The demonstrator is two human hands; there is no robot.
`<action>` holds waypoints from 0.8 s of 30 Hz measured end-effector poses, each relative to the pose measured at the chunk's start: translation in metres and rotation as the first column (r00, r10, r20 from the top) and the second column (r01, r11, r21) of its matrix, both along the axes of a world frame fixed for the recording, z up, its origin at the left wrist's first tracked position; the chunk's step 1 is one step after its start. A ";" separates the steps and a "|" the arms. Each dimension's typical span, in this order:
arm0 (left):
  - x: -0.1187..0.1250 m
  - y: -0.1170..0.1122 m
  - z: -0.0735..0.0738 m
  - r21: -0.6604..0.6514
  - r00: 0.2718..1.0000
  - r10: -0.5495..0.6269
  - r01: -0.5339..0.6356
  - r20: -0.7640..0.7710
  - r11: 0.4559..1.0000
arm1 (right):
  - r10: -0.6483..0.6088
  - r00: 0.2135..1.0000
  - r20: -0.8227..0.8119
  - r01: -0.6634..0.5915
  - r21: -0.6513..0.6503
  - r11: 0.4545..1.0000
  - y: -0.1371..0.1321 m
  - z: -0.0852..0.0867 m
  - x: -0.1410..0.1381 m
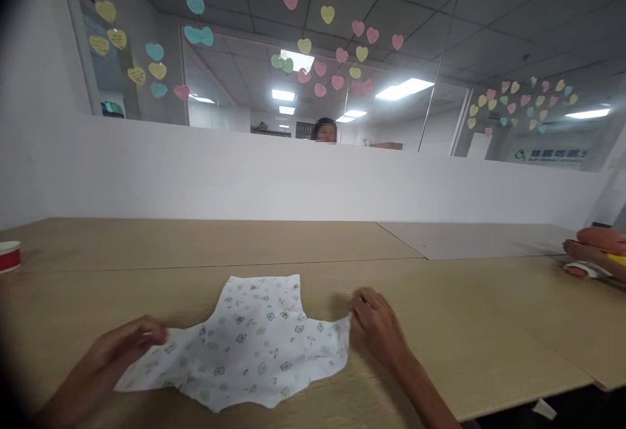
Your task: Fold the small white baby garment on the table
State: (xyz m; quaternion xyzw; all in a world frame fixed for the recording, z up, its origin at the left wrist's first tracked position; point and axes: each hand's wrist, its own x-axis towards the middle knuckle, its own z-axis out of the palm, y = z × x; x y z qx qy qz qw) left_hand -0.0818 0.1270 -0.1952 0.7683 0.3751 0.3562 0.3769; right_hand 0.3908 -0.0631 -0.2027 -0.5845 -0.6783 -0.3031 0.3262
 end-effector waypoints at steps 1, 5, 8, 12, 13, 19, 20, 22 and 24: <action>0.029 -0.008 0.009 -0.220 0.980 -0.107 0.142 0.167 0.965 | 0.048 0.999 -0.013 -0.047 0.019 0.999 0.015 0.013 -0.020; 0.125 -0.016 0.015 -0.741 0.846 -0.200 0.530 0.494 0.411 | 0.357 0.933 -0.038 -0.359 -0.059 0.932 0.069 0.052 -0.094; 0.159 -0.005 -0.006 -0.795 0.874 -0.165 0.485 0.458 0.364 | 0.479 0.824 -0.303 -0.497 0.020 0.868 0.100 0.044 -0.111; 0.166 0.008 -0.036 -0.639 0.944 -0.204 0.326 0.259 0.697 | 0.434 0.708 -0.557 -0.379 0.218 0.899 0.139 -0.006 -0.080; 0.165 0.008 -0.039 -0.572 0.954 -0.224 0.300 0.201 0.764 | 0.394 0.715 -0.578 -0.364 0.173 0.915 0.145 -0.018 -0.070; 0.146 0.003 -0.013 -0.245 0.949 -0.281 0.242 -0.141 0.939 | 0.208 0.767 -0.607 -0.306 -0.060 0.950 0.134 -0.034 -0.047; 0.143 0.005 -0.008 -0.195 0.938 -0.269 0.228 -0.219 0.954 | 0.191 0.776 -0.601 -0.304 -0.090 0.948 0.131 -0.032 -0.047; 0.137 0.008 -0.003 -0.135 0.900 -0.267 0.234 -0.345 0.963 | 0.164 0.795 -0.584 -0.301 -0.145 0.942 0.129 -0.028 -0.048; 0.132 0.008 0.000 -0.118 0.862 -0.287 0.261 -0.418 0.958 | 0.145 0.814 -0.562 -0.293 -0.183 0.938 0.129 -0.028 -0.049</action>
